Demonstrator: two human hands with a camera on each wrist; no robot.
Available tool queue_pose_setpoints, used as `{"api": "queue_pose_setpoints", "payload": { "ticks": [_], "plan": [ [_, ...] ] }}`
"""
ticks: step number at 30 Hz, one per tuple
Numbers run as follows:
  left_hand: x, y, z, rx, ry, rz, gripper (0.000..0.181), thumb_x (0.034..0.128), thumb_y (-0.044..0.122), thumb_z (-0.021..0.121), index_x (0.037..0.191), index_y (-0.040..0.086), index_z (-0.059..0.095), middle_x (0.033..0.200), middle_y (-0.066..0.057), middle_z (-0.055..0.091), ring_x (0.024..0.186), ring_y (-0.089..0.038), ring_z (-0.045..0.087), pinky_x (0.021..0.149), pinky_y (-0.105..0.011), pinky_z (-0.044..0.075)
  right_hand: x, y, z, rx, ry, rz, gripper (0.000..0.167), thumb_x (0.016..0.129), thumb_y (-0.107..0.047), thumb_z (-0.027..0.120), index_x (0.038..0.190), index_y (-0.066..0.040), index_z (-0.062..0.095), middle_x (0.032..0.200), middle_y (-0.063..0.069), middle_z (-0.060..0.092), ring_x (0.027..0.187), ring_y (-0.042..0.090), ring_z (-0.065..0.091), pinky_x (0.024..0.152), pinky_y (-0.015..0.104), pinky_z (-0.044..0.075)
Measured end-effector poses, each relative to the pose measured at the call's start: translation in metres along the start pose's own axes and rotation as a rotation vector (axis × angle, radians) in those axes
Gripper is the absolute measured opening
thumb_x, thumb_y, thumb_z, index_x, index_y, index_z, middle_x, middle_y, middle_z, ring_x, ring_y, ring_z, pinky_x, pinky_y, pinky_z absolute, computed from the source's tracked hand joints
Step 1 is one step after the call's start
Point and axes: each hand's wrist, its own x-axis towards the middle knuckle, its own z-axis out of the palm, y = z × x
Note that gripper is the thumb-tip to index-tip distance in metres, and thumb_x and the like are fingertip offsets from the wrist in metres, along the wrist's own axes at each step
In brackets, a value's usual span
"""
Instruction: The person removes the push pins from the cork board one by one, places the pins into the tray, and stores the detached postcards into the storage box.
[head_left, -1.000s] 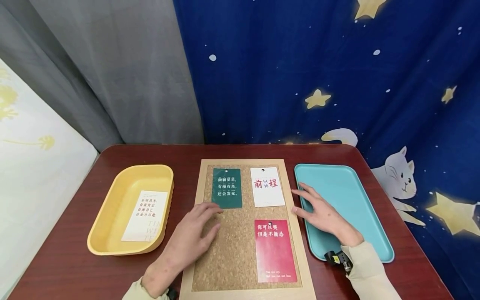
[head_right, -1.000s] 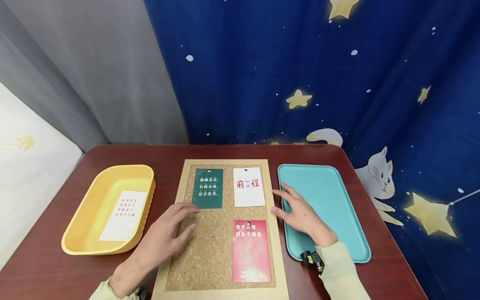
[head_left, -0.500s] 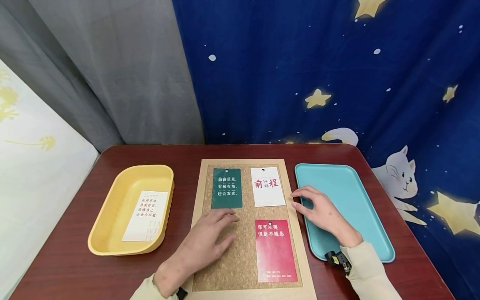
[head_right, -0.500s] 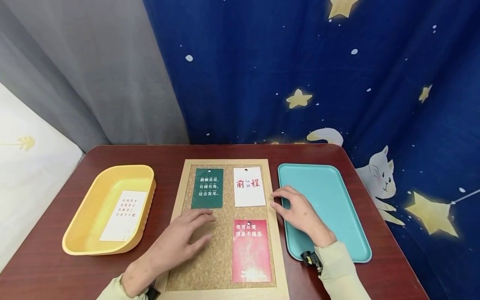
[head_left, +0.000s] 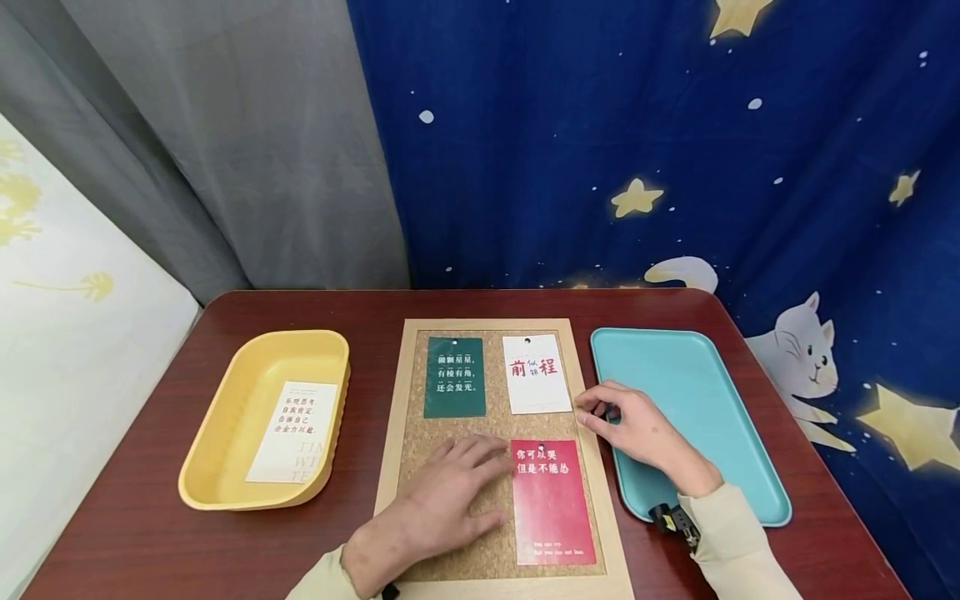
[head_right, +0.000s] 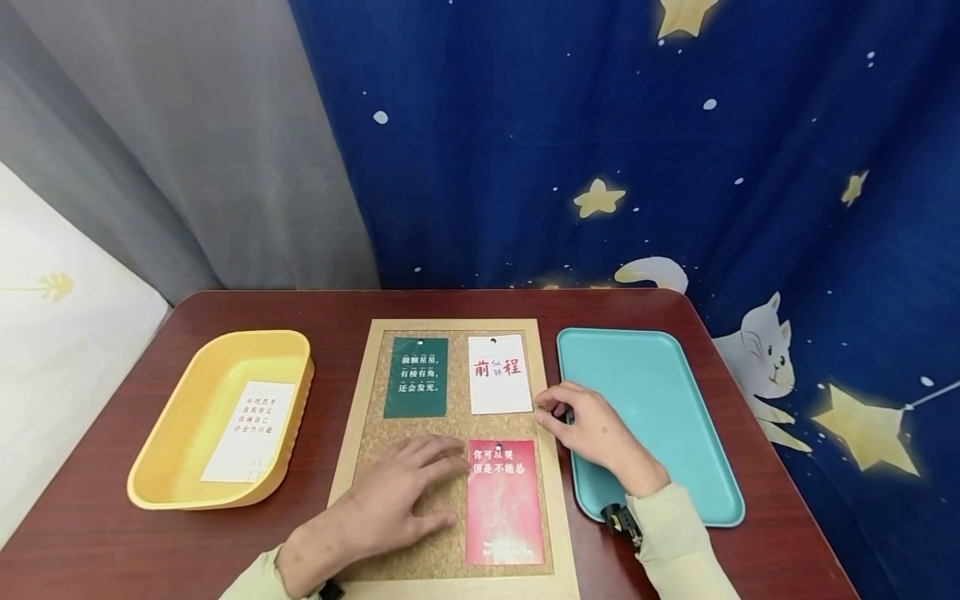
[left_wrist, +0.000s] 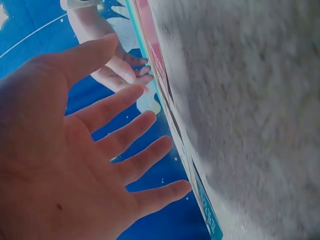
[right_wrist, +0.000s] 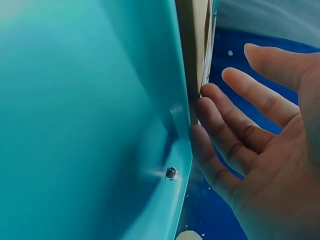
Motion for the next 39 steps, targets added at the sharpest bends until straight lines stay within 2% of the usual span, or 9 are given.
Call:
{"api": "queue_pose_setpoints", "payload": {
  "ticks": [7, 15, 26, 30, 36, 39],
  "plan": [
    [0.002, 0.003, 0.003, -0.014, -0.045, 0.003, 0.062, 0.0919, 0.049, 0.076, 0.148, 0.03, 0.057, 0.161, 0.005, 0.047, 0.151, -0.026, 0.042, 0.123, -0.066, 0.032, -0.001, -0.005, 0.002, 0.013, -0.03, -0.01, 0.016, 0.094, -0.016, 0.077, 0.11, -0.017, 0.077, 0.099, -0.008, 0.069, 0.085, 0.002, 0.059, 0.077, 0.028, 0.055],
    [0.006, 0.004, 0.005, -0.006, -0.095, 0.007, 0.064, 0.0896, 0.052, 0.077, 0.148, 0.034, 0.057, 0.165, 0.006, 0.043, 0.153, -0.028, 0.039, 0.121, -0.069, 0.032, -0.003, -0.013, 0.002, 0.018, -0.097, -0.036, 0.014, 0.094, -0.016, 0.077, 0.108, -0.019, 0.078, 0.096, -0.011, 0.069, 0.083, 0.001, 0.06, 0.076, 0.028, 0.057],
    [0.009, 0.009, 0.009, 0.08, -0.175, -0.006, 0.077, 0.0873, 0.064, 0.073, 0.155, 0.038, 0.047, 0.171, 0.003, 0.033, 0.159, -0.03, 0.032, 0.123, -0.067, 0.03, -0.003, -0.019, 0.009, 0.041, -0.163, -0.077, 0.006, 0.094, -0.02, 0.078, 0.1, -0.02, 0.077, 0.092, -0.012, 0.068, 0.08, 0.0, 0.06, 0.073, 0.023, 0.055],
    [0.009, 0.01, 0.01, 0.091, -0.183, -0.013, 0.079, 0.0866, 0.065, 0.073, 0.156, 0.039, 0.046, 0.173, 0.003, 0.03, 0.16, -0.03, 0.03, 0.124, -0.066, 0.029, -0.003, -0.022, 0.011, 0.036, -0.159, -0.083, 0.009, 0.093, -0.022, 0.08, 0.101, -0.022, 0.077, 0.093, -0.013, 0.067, 0.082, 0.0, 0.059, 0.074, 0.022, 0.054],
    [0.009, 0.011, 0.01, 0.124, -0.181, -0.003, 0.081, 0.0866, 0.066, 0.072, 0.156, 0.036, 0.045, 0.172, 0.001, 0.031, 0.159, -0.031, 0.031, 0.124, -0.066, 0.03, -0.002, -0.025, 0.014, 0.02, -0.151, -0.134, 0.013, 0.09, -0.017, 0.082, 0.1, -0.025, 0.079, 0.097, -0.009, 0.071, 0.089, 0.01, 0.061, 0.079, 0.027, 0.054],
    [0.009, 0.012, 0.01, 0.136, -0.181, -0.002, 0.08, 0.0875, 0.066, 0.071, 0.157, 0.036, 0.045, 0.172, 0.001, 0.031, 0.16, -0.03, 0.031, 0.124, -0.066, 0.03, -0.002, -0.026, 0.016, 0.018, -0.16, -0.149, 0.014, 0.09, -0.017, 0.082, 0.101, -0.025, 0.079, 0.098, -0.007, 0.071, 0.089, 0.013, 0.06, 0.078, 0.028, 0.052]
  ]
}}
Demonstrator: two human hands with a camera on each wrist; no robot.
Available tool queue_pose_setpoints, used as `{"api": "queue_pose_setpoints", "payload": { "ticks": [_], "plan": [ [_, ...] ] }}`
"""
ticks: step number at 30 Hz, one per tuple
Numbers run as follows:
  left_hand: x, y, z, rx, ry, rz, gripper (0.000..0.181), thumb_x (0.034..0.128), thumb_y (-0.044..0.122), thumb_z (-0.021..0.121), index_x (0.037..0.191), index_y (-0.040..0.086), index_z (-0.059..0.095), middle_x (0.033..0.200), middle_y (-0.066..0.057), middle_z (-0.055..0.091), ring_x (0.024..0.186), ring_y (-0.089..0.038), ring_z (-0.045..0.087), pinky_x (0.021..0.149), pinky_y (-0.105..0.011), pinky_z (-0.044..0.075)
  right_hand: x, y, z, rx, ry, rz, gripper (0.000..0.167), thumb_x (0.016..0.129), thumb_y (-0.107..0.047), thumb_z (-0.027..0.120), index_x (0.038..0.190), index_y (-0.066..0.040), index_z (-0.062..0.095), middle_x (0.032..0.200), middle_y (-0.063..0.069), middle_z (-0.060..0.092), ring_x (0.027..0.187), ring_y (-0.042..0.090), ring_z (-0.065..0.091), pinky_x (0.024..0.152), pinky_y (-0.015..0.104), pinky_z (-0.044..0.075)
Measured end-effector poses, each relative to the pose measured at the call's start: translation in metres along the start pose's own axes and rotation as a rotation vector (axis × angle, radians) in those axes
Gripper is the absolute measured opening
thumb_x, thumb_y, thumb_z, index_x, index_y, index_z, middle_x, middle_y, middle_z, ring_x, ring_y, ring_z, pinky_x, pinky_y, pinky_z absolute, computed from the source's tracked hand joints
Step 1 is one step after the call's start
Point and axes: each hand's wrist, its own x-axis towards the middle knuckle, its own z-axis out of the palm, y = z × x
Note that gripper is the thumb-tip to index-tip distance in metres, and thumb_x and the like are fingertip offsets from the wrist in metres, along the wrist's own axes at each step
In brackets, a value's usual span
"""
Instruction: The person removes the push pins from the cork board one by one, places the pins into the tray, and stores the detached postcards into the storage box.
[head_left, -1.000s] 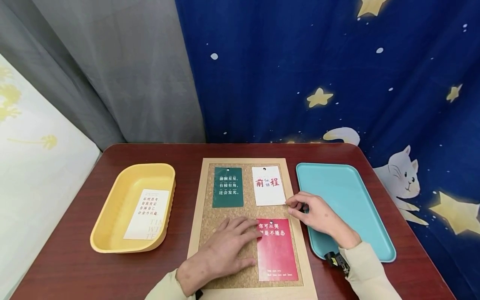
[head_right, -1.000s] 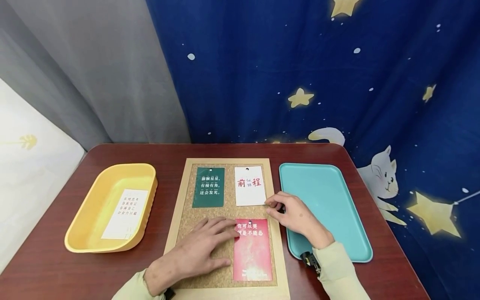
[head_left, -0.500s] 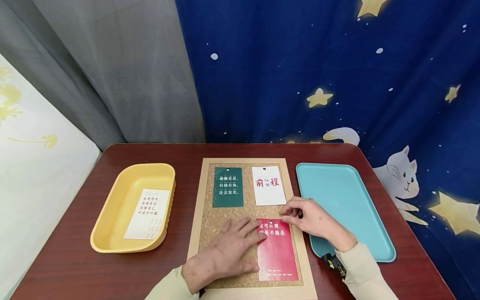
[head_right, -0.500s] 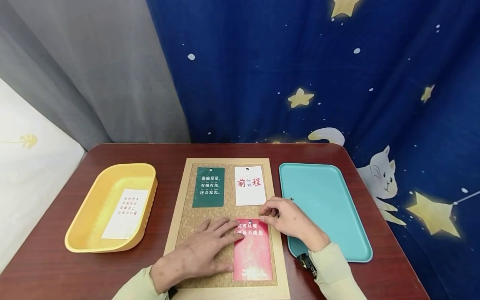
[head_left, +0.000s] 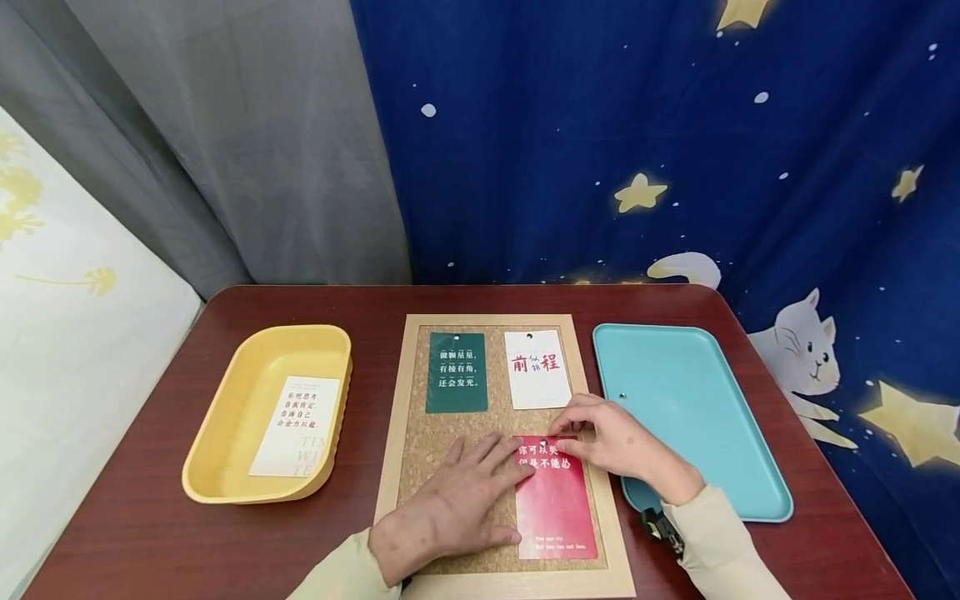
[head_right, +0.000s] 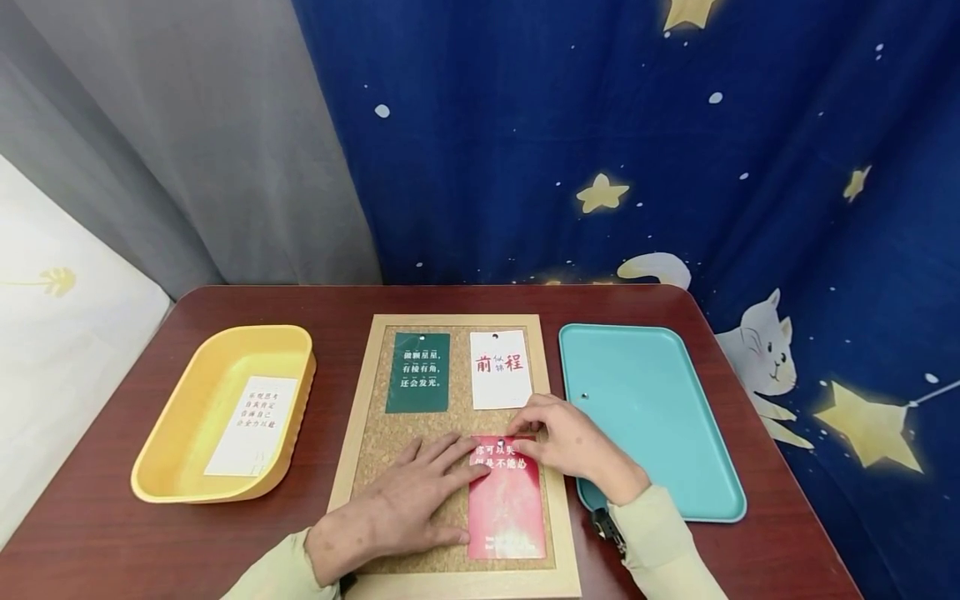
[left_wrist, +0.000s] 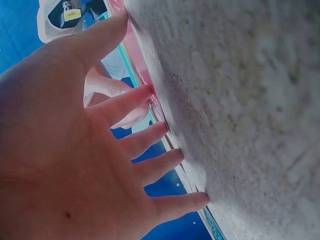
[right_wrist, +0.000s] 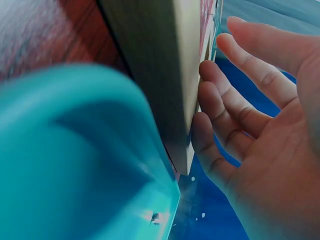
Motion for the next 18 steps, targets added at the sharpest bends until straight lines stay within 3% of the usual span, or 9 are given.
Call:
{"api": "queue_pose_setpoints", "payload": {
  "ticks": [18],
  "plan": [
    [0.0, 0.002, 0.002, 0.04, 0.003, 0.002, 0.08, 0.0887, 0.066, 0.07, 0.157, 0.035, 0.043, 0.172, 0.002, 0.032, 0.16, -0.03, 0.03, 0.122, -0.067, 0.033, 0.002, 0.001, 0.012, 0.019, 0.0, -0.055, 0.019, 0.088, -0.016, 0.084, 0.105, -0.025, 0.082, 0.098, -0.006, 0.067, 0.088, 0.013, 0.059, 0.076, 0.027, 0.048]
  ]
}}
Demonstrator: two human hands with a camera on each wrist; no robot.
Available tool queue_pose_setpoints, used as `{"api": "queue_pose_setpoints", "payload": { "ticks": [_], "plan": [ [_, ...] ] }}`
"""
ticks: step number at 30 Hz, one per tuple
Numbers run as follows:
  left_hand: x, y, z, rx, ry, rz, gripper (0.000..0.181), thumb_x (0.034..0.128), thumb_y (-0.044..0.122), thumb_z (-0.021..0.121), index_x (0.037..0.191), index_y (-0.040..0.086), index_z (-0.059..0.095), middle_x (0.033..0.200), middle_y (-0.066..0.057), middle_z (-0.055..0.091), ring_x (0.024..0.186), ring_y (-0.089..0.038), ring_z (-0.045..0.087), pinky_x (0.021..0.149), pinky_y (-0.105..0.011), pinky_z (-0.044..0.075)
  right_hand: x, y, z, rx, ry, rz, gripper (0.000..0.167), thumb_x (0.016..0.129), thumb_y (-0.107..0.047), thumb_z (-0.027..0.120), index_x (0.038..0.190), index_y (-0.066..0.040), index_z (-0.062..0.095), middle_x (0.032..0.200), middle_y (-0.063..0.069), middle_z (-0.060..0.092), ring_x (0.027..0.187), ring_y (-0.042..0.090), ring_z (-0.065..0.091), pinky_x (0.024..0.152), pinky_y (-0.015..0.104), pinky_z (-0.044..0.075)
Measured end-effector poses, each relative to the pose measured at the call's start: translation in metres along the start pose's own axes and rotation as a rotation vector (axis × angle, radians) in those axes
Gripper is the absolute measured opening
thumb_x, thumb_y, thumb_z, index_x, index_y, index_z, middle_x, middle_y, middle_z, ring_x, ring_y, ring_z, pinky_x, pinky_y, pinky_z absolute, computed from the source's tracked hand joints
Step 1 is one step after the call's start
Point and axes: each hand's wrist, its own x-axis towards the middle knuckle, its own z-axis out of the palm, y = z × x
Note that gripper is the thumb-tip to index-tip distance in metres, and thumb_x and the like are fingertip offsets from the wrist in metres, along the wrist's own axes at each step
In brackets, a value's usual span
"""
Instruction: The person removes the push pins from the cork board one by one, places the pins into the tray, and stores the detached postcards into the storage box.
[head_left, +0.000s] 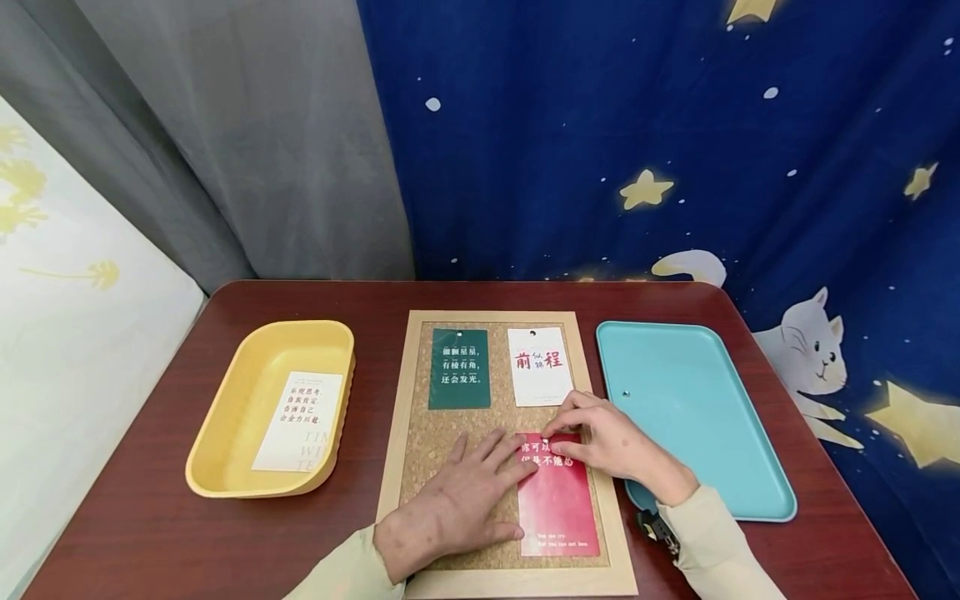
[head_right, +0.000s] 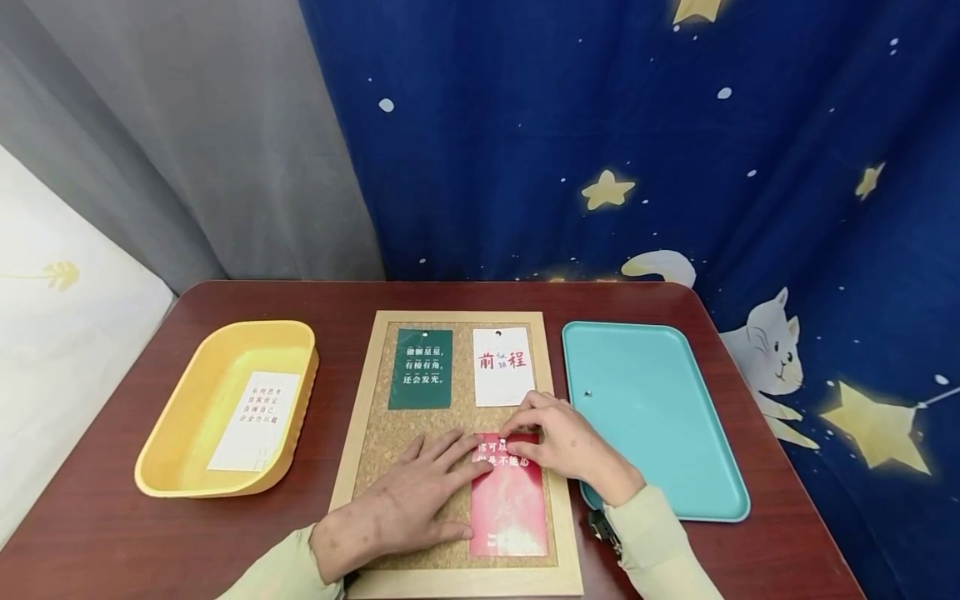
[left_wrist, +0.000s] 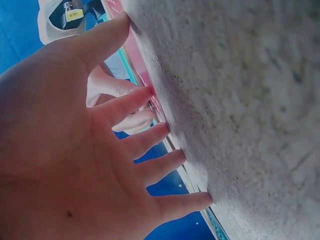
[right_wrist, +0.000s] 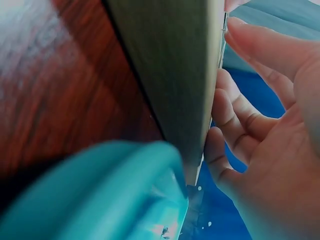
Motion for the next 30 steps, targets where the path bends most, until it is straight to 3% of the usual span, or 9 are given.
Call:
{"api": "queue_pose_setpoints", "payload": {
  "ticks": [9, 30],
  "plan": [
    [0.0005, 0.0012, 0.0, 0.015, -0.003, -0.002, 0.081, 0.0881, 0.067, 0.07, 0.157, 0.035, 0.043, 0.171, 0.001, 0.033, 0.159, -0.03, 0.032, 0.122, -0.066, 0.034, 0.0025, 0.0017, 0.003, -0.012, 0.009, -0.002, 0.016, 0.088, -0.017, 0.084, 0.103, -0.025, 0.082, 0.095, -0.007, 0.068, 0.09, 0.011, 0.062, 0.078, 0.027, 0.047],
    [0.0008, 0.0017, -0.0011, 0.004, 0.007, 0.014, 0.079, 0.0862, 0.068, 0.072, 0.155, 0.039, 0.045, 0.169, -0.001, 0.035, 0.157, -0.032, 0.034, 0.119, -0.068, 0.037, 0.0068, 0.0014, 0.0034, 0.02, 0.007, 0.098, 0.012, 0.091, -0.018, 0.081, 0.098, -0.028, 0.082, 0.09, -0.012, 0.064, 0.081, 0.005, 0.055, 0.076, 0.025, 0.043]
  ]
}}
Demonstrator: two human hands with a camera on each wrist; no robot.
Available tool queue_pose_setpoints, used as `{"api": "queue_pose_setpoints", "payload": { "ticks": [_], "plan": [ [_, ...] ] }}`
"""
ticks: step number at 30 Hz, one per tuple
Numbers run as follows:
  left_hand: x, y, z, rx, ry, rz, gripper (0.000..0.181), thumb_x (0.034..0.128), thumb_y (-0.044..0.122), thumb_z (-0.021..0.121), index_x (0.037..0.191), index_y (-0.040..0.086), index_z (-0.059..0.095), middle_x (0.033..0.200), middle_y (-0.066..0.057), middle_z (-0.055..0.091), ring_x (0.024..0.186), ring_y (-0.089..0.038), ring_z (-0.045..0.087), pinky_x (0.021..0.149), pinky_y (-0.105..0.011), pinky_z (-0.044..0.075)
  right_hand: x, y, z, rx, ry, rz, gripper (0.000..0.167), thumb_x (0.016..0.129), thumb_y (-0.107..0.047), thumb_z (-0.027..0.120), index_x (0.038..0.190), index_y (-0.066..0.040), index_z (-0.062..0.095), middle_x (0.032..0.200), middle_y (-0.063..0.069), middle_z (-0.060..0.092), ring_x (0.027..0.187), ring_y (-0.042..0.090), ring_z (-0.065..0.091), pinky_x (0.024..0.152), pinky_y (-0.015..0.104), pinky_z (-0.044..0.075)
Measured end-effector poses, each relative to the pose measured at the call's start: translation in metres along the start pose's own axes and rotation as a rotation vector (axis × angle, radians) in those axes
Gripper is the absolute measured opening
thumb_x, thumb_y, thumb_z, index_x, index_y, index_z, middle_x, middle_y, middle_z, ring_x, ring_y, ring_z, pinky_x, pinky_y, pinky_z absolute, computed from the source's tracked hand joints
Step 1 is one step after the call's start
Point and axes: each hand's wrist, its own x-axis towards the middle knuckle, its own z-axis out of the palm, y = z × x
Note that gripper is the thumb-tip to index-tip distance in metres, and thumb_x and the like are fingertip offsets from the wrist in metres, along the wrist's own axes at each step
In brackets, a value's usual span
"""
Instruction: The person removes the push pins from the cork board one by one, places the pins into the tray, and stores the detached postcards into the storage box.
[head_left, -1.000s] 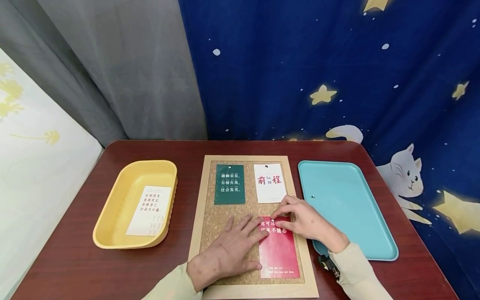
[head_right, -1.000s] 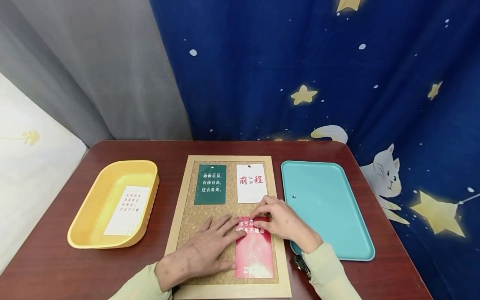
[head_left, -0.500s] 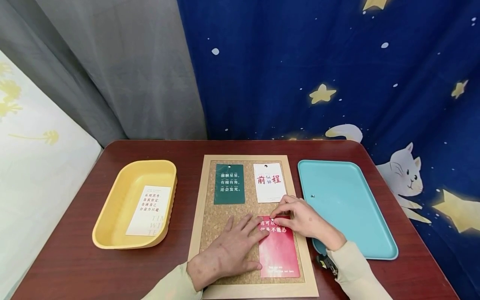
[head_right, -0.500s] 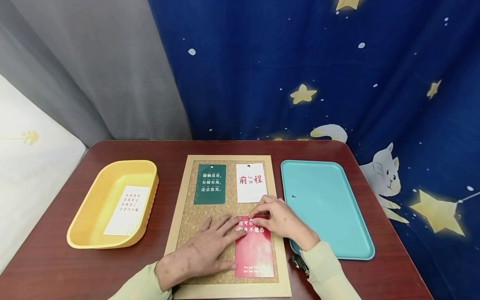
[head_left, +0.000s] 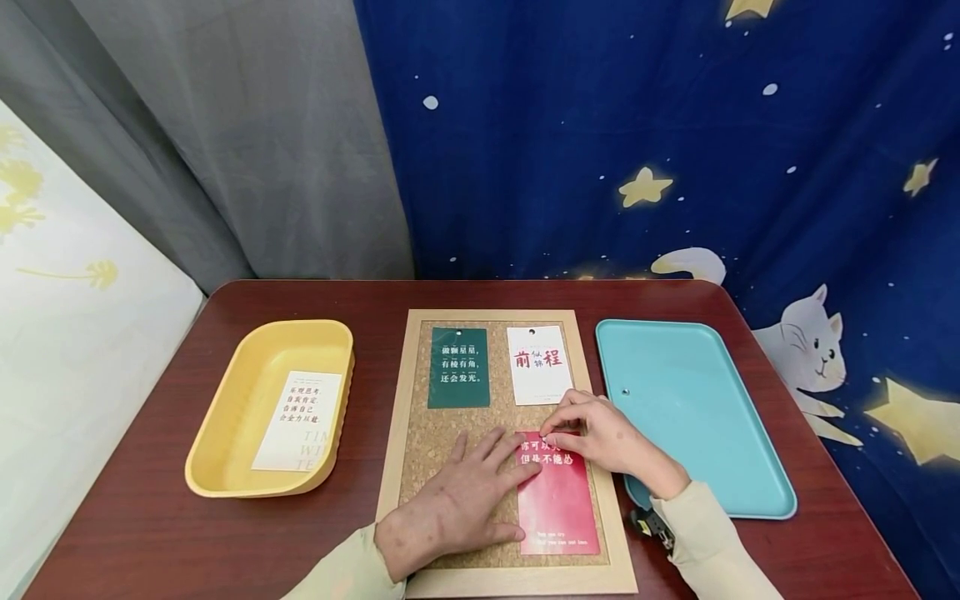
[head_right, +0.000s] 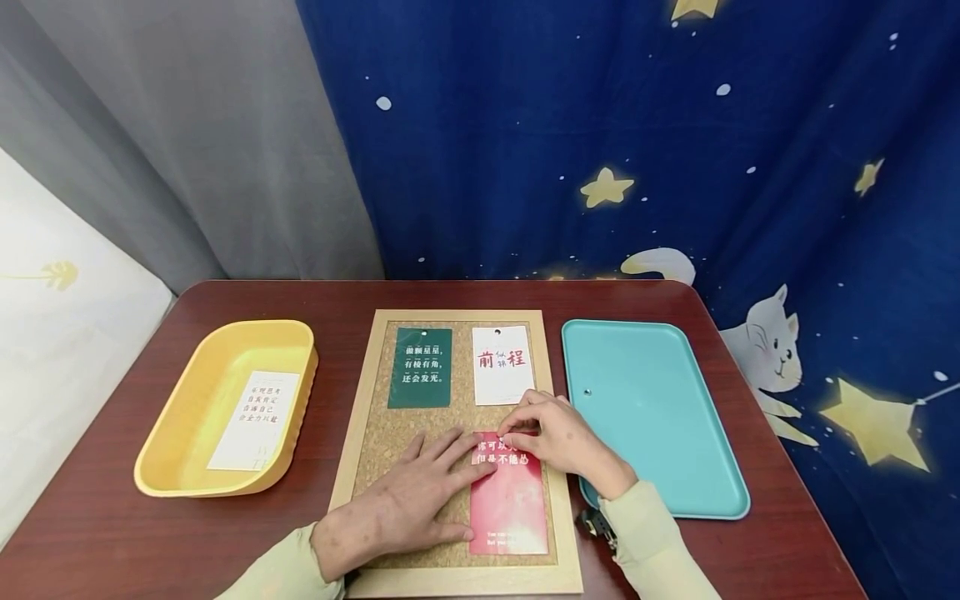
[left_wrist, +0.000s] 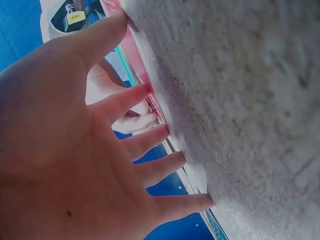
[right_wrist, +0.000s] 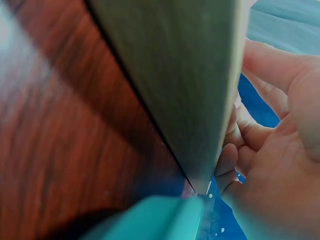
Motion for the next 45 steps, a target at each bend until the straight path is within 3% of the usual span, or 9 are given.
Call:
{"api": "queue_pose_setpoints", "payload": {
  "ticks": [10, 30, 45],
  "plan": [
    [0.003, 0.001, 0.001, 0.009, -0.002, -0.002, 0.079, 0.0867, 0.069, 0.07, 0.156, 0.039, 0.045, 0.169, -0.002, 0.034, 0.157, -0.031, 0.033, 0.119, -0.068, 0.036, 0.001, 0.001, -0.002, 0.022, -0.002, 0.011, 0.009, 0.092, -0.019, 0.08, 0.096, -0.027, 0.082, 0.088, -0.012, 0.063, 0.078, 0.006, 0.053, 0.074, 0.024, 0.044],
    [-0.004, 0.0, 0.003, -0.022, -0.009, -0.01, 0.079, 0.0855, 0.068, 0.072, 0.155, 0.04, 0.047, 0.168, -0.002, 0.036, 0.156, -0.033, 0.035, 0.118, -0.07, 0.036, -0.002, -0.003, 0.008, 0.06, -0.006, 0.075, 0.01, 0.094, -0.018, 0.078, 0.091, -0.028, 0.079, 0.089, -0.008, 0.062, 0.079, 0.007, 0.052, 0.073, 0.023, 0.044],
    [0.001, 0.0, 0.001, -0.016, -0.01, -0.005, 0.079, 0.085, 0.068, 0.072, 0.155, 0.04, 0.046, 0.169, -0.002, 0.036, 0.157, -0.033, 0.034, 0.118, -0.07, 0.036, 0.0, -0.001, 0.002, 0.027, 0.006, 0.026, 0.011, 0.094, -0.016, 0.077, 0.089, -0.026, 0.079, 0.086, -0.012, 0.06, 0.077, 0.006, 0.053, 0.076, 0.024, 0.042]
  ]
}}
